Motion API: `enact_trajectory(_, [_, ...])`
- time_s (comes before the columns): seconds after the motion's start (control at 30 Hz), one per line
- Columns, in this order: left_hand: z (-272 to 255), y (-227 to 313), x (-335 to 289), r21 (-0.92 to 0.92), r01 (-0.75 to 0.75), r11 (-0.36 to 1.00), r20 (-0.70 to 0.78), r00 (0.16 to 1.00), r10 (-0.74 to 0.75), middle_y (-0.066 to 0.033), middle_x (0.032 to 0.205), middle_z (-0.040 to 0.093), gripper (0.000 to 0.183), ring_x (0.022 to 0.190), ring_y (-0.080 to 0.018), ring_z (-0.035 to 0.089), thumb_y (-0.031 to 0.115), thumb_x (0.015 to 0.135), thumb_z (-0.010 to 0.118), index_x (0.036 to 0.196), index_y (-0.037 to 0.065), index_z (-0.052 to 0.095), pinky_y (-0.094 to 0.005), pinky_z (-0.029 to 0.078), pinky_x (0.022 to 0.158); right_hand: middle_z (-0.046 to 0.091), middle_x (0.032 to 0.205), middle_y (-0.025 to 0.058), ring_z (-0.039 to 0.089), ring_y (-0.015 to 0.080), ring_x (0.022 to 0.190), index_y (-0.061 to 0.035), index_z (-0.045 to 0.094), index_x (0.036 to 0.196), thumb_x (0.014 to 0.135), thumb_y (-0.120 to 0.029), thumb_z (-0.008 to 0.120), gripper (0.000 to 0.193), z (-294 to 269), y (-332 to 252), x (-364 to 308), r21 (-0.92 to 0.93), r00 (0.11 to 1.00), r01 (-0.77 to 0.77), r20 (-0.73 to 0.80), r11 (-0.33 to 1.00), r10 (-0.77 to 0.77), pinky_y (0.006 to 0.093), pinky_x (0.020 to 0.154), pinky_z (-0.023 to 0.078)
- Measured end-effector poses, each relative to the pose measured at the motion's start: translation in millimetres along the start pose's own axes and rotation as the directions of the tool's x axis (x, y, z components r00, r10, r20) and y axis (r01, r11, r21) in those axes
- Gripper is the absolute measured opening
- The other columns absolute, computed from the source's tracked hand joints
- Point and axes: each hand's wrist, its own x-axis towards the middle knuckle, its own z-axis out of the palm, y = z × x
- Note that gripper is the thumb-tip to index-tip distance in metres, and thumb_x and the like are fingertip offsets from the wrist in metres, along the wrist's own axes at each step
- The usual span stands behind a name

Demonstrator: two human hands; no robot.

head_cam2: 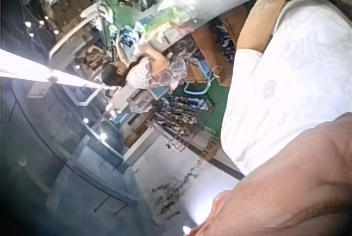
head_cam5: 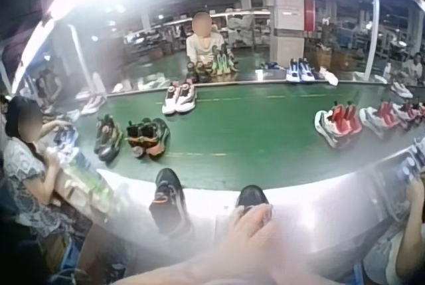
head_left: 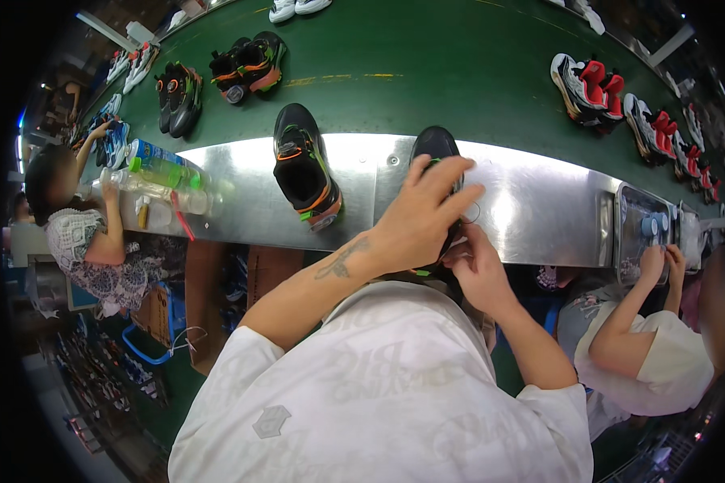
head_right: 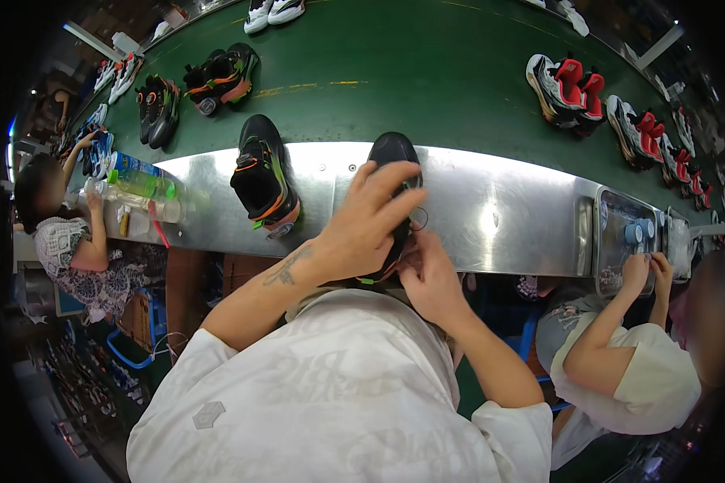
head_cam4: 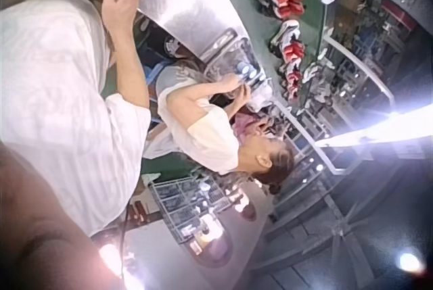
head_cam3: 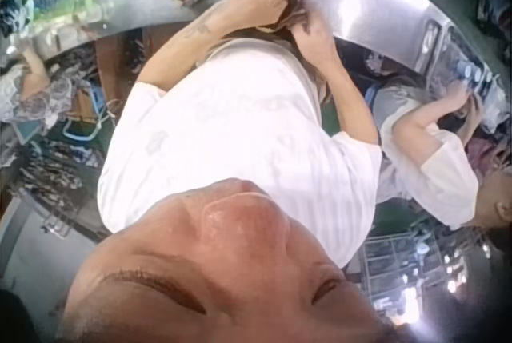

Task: The person repeatedly picks up shoes from a conveyor belt and tightens the dial lacing system on each shoe. They handle multiple pairs of different colored sneakers, rotating the dial to tighten the laces, then placing the shoes back on the belt.

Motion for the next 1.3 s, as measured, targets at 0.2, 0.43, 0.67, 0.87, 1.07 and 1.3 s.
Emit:
enact_trajectory(0.2, [28,3,-54,-0.441,0.541,0.717,-0.265,0.684,-0.679,-0.0241,0.132,0.066,0.068,0.120,-0.0431,0.065,0.005,0.077,0.087,0.140,0.001,0.059,-0.0487,0.051,0.104,0.071,0.102,0.0175,0.071,0.0345,0.094,-0.0034,0.069,0.132,0.101,0.001,0.056,0.034,-66,-58,48,-0.340,0.968,0.246,0.125,0.908,-0.216,0.0436,0.086,0.058])
enact_trajectory(0.43, [17,1,-46,-0.460,0.634,0.622,-0.066,0.674,-0.736,-0.0180,0.105,0.077,0.040,0.093,-0.0322,0.074,-0.002,0.083,0.075,0.123,0.002,0.073,-0.0388,0.057,0.087,0.069,0.112,0.0130,0.070,0.0332,0.102,-0.0048,0.072,0.122,0.102,-0.007,0.068,0.021,-52,-111,112,-0.484,0.763,0.565,0.615,0.668,-0.200,0.0416,0.089,0.058])
enact_trajectory(0.67, [24,-4,-49,-0.414,0.602,0.683,-0.126,0.705,-0.698,-0.0265,0.103,0.072,0.027,0.095,-0.0509,0.068,-0.001,0.086,0.067,0.113,-0.002,0.068,-0.0525,0.055,0.079,0.067,0.101,0.0138,0.068,0.0351,0.093,-0.0044,0.065,0.095,0.101,-0.028,0.070,0.025,-13,-95,116,-0.804,0.836,0.474,0.539,0.359,0.103,0.0449,0.079,0.057])
enact_trajectory(0.87, [20,4,-48,-0.302,0.653,0.694,-0.112,0.699,-0.706,-0.0283,0.109,0.075,0.049,0.097,-0.0505,0.072,-0.006,0.080,0.069,0.129,-0.005,0.069,-0.0498,0.058,0.082,0.070,0.089,0.0151,0.068,0.0374,0.088,-0.0045,0.069,0.091,0.103,-0.040,0.067,0.037,-38,-92,114,-0.624,0.759,0.629,0.622,0.464,-0.192,0.0489,0.077,0.056])
enact_trajectory(1.07, [23,3,-49,-0.283,0.584,0.761,-0.163,0.753,-0.638,-0.0295,0.110,0.071,0.059,0.097,-0.0525,0.069,-0.006,0.078,0.069,0.136,-0.011,0.059,-0.0554,0.057,0.082,0.072,0.085,0.0177,0.069,0.0404,0.084,-0.0030,0.070,0.084,0.105,-0.043,0.064,0.045,-37,-92,97,-0.658,0.833,0.544,0.500,0.521,-0.238,0.0513,0.077,0.056])
enact_trajectory(1.3, [26,6,-50,-0.279,0.572,0.771,-0.148,0.768,-0.623,-0.0309,0.114,0.070,0.063,0.100,-0.0531,0.068,-0.008,0.078,0.068,0.140,-0.012,0.057,-0.0560,0.057,0.083,0.070,0.078,0.0209,0.069,0.0444,0.078,-0.0022,0.068,0.086,0.106,-0.043,0.063,0.046,-39,-96,94,-0.688,0.870,0.447,0.484,0.572,-0.097,0.0523,0.075,0.056])
